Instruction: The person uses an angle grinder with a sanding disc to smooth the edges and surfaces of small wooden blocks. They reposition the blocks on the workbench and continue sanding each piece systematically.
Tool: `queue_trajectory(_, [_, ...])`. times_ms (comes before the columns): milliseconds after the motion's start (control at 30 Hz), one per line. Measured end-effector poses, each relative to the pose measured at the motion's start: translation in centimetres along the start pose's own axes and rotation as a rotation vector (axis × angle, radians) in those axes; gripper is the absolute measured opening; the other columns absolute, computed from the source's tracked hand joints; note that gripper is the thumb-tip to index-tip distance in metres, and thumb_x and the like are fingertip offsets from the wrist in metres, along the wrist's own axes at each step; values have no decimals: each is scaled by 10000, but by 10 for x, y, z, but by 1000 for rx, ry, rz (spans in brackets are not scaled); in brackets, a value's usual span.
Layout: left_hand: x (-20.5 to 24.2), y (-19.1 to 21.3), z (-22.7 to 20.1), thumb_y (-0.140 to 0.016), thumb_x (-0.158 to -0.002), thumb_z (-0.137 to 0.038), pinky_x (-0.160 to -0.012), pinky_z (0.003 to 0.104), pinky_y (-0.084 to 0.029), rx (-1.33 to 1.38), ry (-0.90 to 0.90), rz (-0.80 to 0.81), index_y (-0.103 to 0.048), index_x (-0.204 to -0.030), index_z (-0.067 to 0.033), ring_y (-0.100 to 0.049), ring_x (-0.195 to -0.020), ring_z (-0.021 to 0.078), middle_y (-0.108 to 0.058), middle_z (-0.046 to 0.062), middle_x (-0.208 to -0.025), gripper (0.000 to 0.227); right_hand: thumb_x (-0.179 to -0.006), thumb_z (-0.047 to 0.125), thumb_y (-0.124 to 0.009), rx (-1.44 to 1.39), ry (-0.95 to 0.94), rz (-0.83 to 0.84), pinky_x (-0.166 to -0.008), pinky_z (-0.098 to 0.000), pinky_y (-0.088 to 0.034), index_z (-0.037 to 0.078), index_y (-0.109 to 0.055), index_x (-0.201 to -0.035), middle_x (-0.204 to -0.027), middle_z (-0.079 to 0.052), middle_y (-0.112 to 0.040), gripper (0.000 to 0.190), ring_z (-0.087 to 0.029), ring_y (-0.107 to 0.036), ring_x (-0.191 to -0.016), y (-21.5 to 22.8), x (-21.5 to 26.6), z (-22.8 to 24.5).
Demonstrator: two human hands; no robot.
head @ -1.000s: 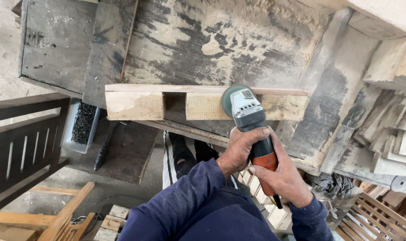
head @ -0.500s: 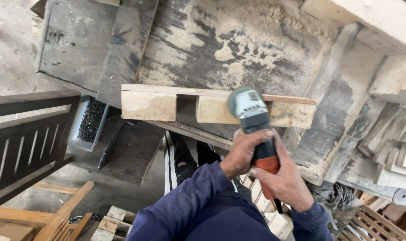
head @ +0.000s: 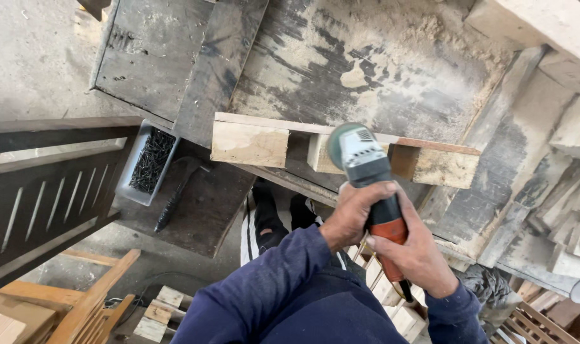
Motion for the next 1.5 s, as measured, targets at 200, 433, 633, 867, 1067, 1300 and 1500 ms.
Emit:
queue_trajectory(200, [7, -21, 23, -767, -891, -255, -800, 351, -605, -16, 89, 116, -601, -1118, 1, -658, -876, 156, -631, 64, -995, 381, -729, 219, -769, 3, -115, -146, -813, -430, -626, 44, -195, -1604, -1196, -187, -635, 1061, -282, -713, -1003, 7, 28, -15])
queue_trajectory(433, [53, 35, -43, -766, -845, -236, -737, 318, -588, -94, -140, -172, -627, -1081, 8, -649, -792, 141, -653, 57, -928, 367, -730, 160, -784, -10, 5, 122, -944, -382, -585, 107, -159, -1643, -1277, -157, -614, 1108, -253, -690, -1114, -62, 3, 34])
queue_trajectory(633, [88, 68, -96, -735, -870, -268, -694, 317, -579, -65, -239, -261, -620, -1052, 9, -636, -751, 136, -637, 57, -879, 351, -760, 130, -755, -122, 164, 308, -1012, -383, -539, 73, -131, -1629, -1370, -184, -590, 1071, -244, -656, -1200, -109, -10, 83])
queue_trajectory(867, [94, 79, -107, -726, -858, -295, -671, 332, -597, 8, -206, -255, -614, -1044, 14, -657, -731, 151, -642, 76, -872, 377, -766, 156, -768, -13, 91, 321, -1013, -382, -532, 85, -102, -1623, -1381, -183, -593, 1087, -248, -670, -1196, -122, -15, 95])
queue_trajectory(1067, [85, 72, -90, -763, -848, -258, -741, 338, -588, 56, -202, -237, -615, -1069, 13, -651, -804, 148, -649, 66, -911, 380, -762, 168, -769, -23, 57, 306, -1018, -385, -538, 82, -126, -1620, -1377, -195, -594, 1076, -264, -667, -1205, -111, -12, 78])
queue_trajectory(1300, [84, 68, -69, -769, -835, -236, -770, 343, -580, 77, -162, -208, -623, -1071, 0, -652, -831, 153, -655, 65, -928, 364, -745, 190, -782, 4, 33, 286, -1021, -394, -536, 88, -150, -1609, -1378, -180, -580, 1076, -264, -650, -1227, -99, -7, 55])
queue_trajectory(1500, [75, 65, -52, -779, -844, -233, -794, 346, -572, 55, -154, -191, -636, -1076, 6, -652, -854, 155, -658, 71, -955, 362, -747, 209, -789, 23, 55, 250, -1041, -394, -503, 80, -179, -1606, -1357, -190, -602, 1062, -271, -636, -1243, -89, -1, 47])
Point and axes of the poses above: each hand's wrist, its own x-axis away from the middle knuckle, its own y-axis out of the back of the hand, z = x × y, the point moved 5 cm from there along -x, towards the middle knuckle
